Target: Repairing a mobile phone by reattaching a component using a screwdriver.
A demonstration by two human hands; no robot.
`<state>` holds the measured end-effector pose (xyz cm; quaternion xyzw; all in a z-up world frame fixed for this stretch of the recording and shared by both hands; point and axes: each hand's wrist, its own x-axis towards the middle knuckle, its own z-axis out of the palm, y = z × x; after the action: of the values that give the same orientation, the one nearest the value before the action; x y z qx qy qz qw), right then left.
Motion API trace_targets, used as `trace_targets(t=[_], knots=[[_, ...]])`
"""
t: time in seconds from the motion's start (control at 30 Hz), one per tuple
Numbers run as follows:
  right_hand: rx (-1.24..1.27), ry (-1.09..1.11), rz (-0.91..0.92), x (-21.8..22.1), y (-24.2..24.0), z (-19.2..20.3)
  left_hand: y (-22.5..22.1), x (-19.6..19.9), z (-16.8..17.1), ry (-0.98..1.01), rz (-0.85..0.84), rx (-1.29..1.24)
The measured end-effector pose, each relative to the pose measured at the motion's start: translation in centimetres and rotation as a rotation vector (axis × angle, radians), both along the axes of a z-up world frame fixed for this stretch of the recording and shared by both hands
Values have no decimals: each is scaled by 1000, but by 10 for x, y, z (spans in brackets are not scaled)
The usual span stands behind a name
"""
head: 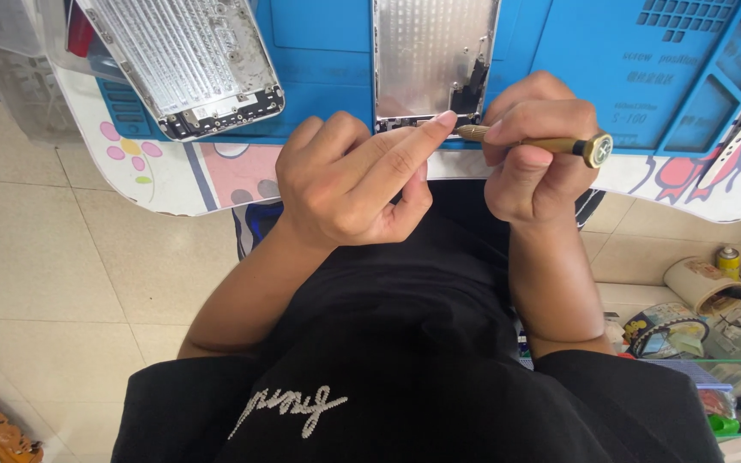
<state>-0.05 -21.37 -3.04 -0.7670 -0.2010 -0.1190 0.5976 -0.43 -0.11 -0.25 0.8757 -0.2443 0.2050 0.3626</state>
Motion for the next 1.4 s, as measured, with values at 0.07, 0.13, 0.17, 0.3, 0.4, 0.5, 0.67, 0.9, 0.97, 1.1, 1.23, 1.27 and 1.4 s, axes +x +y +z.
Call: trace_targets(t=[0.07, 0.13, 0.17, 0.3, 0.4, 0.5, 0.67, 0.9, 0.97, 1.1, 1.23, 1.27, 1.4], knots=[[-14, -40, 3, 4, 2, 3, -1, 0, 1, -1, 5, -3], [-30, -79, 6, 5, 3, 5, -1, 0, 0, -3, 11, -7], [-31, -46, 14, 4, 2, 5, -2, 0, 0, -2, 13, -11], [-49, -51, 43, 6, 1, 3, -1, -1, -1, 10, 9, -10], [-71, -87, 43, 10, 5, 10, -1, -1, 2, 13, 11, -4], [-50, -128, 55, 10, 3, 3, -1, 0, -1, 5, 4, -7], [-83, -62, 57, 6, 1, 10, -1, -2, -1, 8, 20, -18], [-524, -38, 104, 20, 14, 87, 0, -4, 3, 21, 25, -40], [-569, -29, 169, 20, 4, 92, 0, -3, 5, 20, 29, -40], [-695, -70, 288, 30, 6, 114, 0, -3, 5, 32, 33, -41], [-778, -127, 300, 36, 16, 135, 1, -2, 7, 30, 29, -45], [-826, -130, 313, 36, 16, 138, 1, -2, 6, 33, 30, -44], [-922, -128, 336, 36, 18, 154, 0, -3, 7, 39, 35, -41]])
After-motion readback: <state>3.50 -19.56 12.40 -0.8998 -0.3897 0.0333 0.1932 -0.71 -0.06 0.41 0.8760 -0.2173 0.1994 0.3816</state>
